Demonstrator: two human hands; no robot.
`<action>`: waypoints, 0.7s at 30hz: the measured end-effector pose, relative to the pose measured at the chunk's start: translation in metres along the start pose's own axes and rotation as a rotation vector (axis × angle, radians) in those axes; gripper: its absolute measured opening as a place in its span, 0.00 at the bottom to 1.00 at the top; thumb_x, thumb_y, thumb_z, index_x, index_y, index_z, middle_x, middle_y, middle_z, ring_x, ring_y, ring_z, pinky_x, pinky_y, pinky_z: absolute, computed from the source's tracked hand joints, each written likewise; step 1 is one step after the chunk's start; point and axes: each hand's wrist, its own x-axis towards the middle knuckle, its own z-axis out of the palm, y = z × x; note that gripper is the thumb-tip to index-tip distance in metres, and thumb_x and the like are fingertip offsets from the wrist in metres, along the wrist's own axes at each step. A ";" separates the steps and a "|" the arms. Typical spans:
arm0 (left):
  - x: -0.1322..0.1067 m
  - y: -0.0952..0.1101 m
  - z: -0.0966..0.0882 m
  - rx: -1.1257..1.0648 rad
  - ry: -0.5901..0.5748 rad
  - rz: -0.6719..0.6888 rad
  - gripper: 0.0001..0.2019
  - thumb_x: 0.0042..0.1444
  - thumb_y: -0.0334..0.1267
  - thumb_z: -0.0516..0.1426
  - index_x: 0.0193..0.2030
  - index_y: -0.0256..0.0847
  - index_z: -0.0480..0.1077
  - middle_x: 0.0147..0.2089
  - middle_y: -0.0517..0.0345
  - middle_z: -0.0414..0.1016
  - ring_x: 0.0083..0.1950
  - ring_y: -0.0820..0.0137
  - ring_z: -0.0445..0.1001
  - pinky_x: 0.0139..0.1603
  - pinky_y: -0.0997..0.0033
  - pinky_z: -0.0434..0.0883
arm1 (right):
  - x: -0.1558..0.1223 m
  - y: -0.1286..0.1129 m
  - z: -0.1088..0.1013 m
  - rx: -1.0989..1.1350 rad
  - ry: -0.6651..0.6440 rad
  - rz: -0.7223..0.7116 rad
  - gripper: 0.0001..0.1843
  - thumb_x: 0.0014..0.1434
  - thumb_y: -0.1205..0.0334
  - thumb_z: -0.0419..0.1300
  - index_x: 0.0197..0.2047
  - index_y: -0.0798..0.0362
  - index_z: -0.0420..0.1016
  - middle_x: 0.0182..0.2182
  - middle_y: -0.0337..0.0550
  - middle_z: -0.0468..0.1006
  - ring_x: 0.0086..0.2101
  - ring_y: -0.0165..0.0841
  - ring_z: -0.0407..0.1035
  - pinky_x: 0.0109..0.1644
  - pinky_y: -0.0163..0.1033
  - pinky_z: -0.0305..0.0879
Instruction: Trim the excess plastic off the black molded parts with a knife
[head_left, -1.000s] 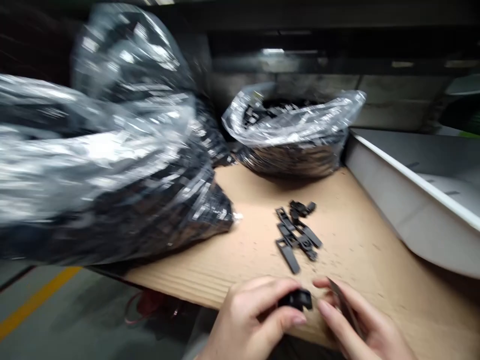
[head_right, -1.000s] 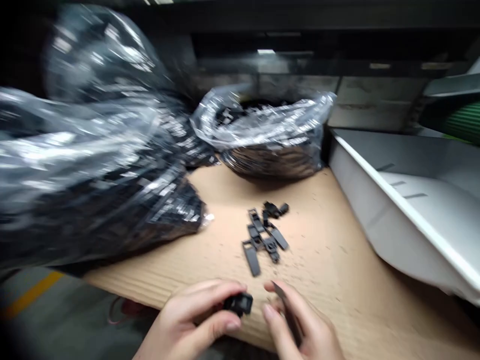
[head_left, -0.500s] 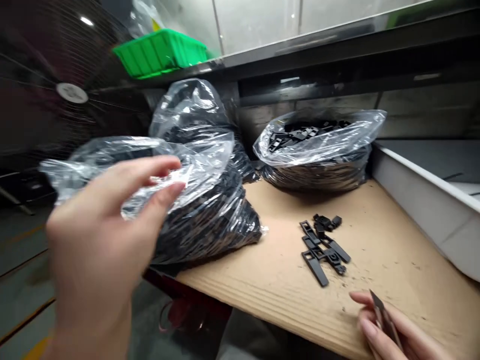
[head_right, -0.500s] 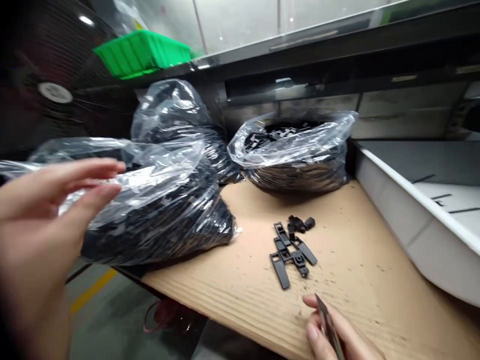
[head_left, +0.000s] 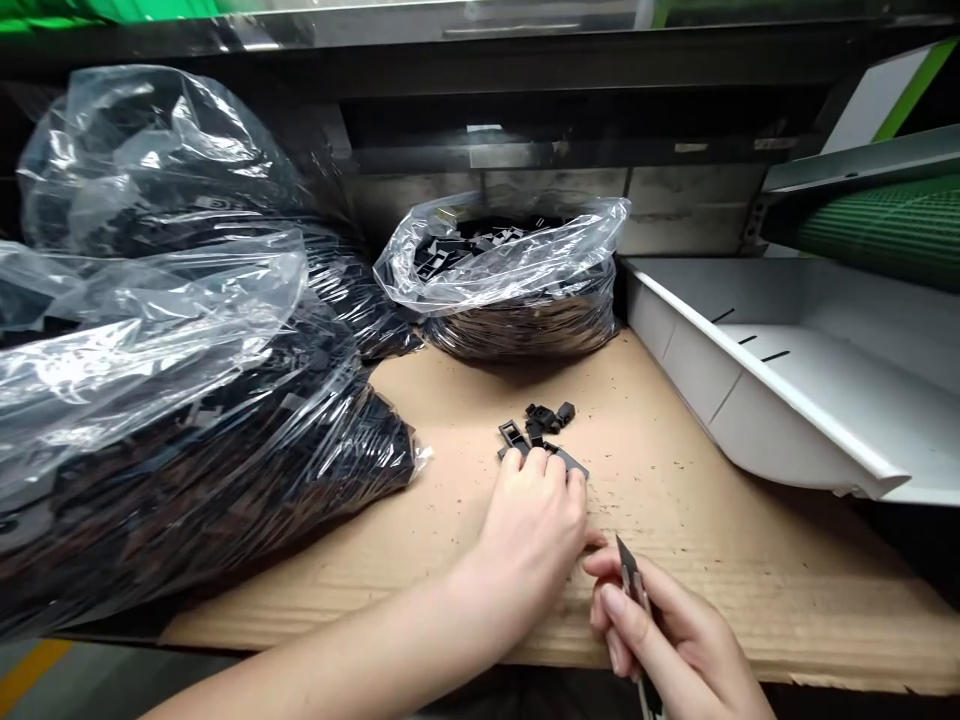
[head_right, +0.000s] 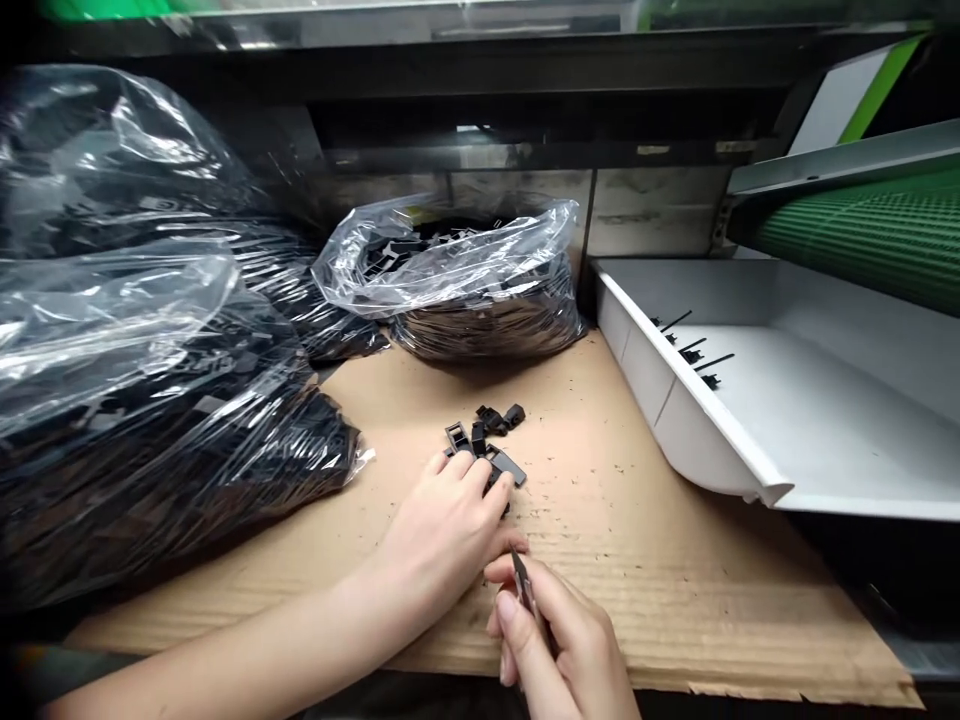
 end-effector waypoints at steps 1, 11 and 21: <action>0.001 0.002 0.004 0.000 -0.007 0.000 0.09 0.51 0.35 0.58 0.34 0.28 0.70 0.33 0.41 0.72 0.38 0.51 0.69 0.37 0.53 0.67 | 0.001 0.000 0.000 0.022 -0.003 0.005 0.13 0.56 0.52 0.53 0.36 0.53 0.69 0.21 0.35 0.68 0.19 0.25 0.60 0.27 0.31 0.58; -0.034 -0.016 -0.012 -0.455 -0.023 -0.018 0.03 0.58 0.30 0.50 0.36 0.41 0.63 0.33 0.64 0.71 0.34 0.74 0.70 0.34 0.79 0.66 | -0.002 0.001 -0.014 0.077 0.043 0.039 0.13 0.55 0.52 0.56 0.42 0.46 0.71 0.24 0.34 0.69 0.20 0.23 0.62 0.26 0.28 0.60; -0.074 -0.019 -0.005 -0.974 -0.015 -0.105 0.07 0.57 0.36 0.53 0.42 0.45 0.65 0.39 0.63 0.73 0.40 0.70 0.71 0.40 0.77 0.67 | 0.009 -0.022 0.005 -0.310 -0.016 -0.062 0.07 0.49 0.61 0.58 0.24 0.53 0.66 0.19 0.31 0.60 0.21 0.25 0.56 0.24 0.29 0.54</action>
